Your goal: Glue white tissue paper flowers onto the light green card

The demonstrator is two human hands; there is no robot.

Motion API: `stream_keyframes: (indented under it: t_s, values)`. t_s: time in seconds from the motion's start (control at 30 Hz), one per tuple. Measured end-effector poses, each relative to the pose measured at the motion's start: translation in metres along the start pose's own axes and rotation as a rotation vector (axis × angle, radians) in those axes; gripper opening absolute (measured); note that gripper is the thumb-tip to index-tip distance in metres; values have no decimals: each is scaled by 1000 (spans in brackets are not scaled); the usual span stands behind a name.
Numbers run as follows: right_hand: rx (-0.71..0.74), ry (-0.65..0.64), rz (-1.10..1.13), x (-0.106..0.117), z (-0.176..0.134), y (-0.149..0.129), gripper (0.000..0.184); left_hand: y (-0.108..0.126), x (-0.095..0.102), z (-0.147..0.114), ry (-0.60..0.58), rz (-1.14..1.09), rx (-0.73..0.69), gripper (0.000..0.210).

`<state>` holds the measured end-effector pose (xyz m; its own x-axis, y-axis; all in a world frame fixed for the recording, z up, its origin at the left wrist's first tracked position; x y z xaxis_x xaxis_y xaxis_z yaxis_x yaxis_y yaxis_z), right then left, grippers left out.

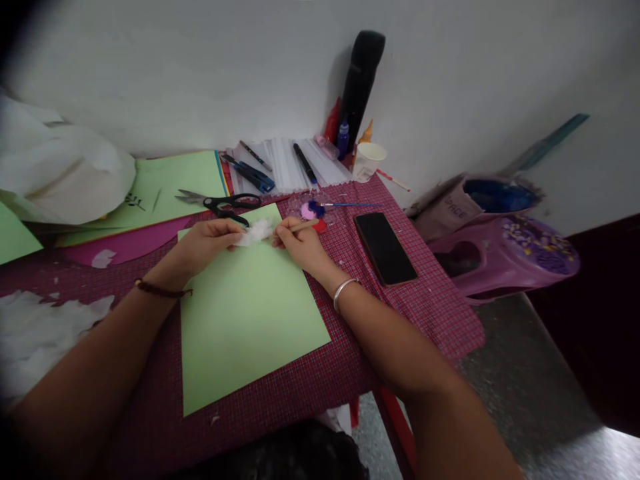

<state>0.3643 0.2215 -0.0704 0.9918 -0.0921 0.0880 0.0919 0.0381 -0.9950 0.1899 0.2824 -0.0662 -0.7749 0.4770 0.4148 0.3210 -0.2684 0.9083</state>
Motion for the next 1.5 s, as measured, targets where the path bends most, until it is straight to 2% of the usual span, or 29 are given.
stream_keyframes:
  t_s: [0.2, 0.37, 0.43, 0.6, 0.67, 0.83, 1.03, 1.17, 1.27, 1.37, 1.5]
  values:
    - [60, -27, -12, -4, 1, -3, 21, -12, 4, 1, 66, -79, 30, 18]
    - [60, -12, -14, -4, 5, 3, 20, 5, -14, -5, 16, -2, 2, 14]
    - [55, -3, -7, -3, 5, 3, 20, 11, -22, -4, 37, 75, -18, 11]
    - [8, 176, 190, 18, -4, 3, 21, 8, -25, 5, 193, 248, -74, 5]
    - [-13, 176, 216, 20, -8, 3, 23, 3, -25, 8, 209, 254, -88, 5]
    - [46, 58, 29, 6, -11, 0, 26, 2, -24, 8, 233, 262, -120, 6]
    - [149, 68, -205, 1, -13, -5, 26, 1, -25, 9, 276, 222, -114, 6]
    - [186, 49, -390, -4, -22, -12, 22, 0, -13, 6, 378, 96, -137, 12]
    - [267, 32, -495, -10, -29, -19, 19, -6, -4, 4, 443, -25, -129, 16]
    - [341, 27, -566, -14, -33, -24, 20, -10, -1, 3, 432, -98, -110, 16]
    - [347, 25, -576, -14, -32, -23, 19, -5, -3, 0, 397, -63, -111, 13]
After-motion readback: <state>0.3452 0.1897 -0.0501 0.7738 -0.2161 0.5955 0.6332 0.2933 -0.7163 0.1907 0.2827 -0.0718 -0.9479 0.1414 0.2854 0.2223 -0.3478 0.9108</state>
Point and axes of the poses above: each hand's wrist, its own z-axis towards the middle knuckle, its own x-axis out of the back of the hand, y = z × x, the point moved 8 cm from there along z, towards the middle knuckle, and after that the axes turned 8 degrees about -x, right-handed, at the moved point
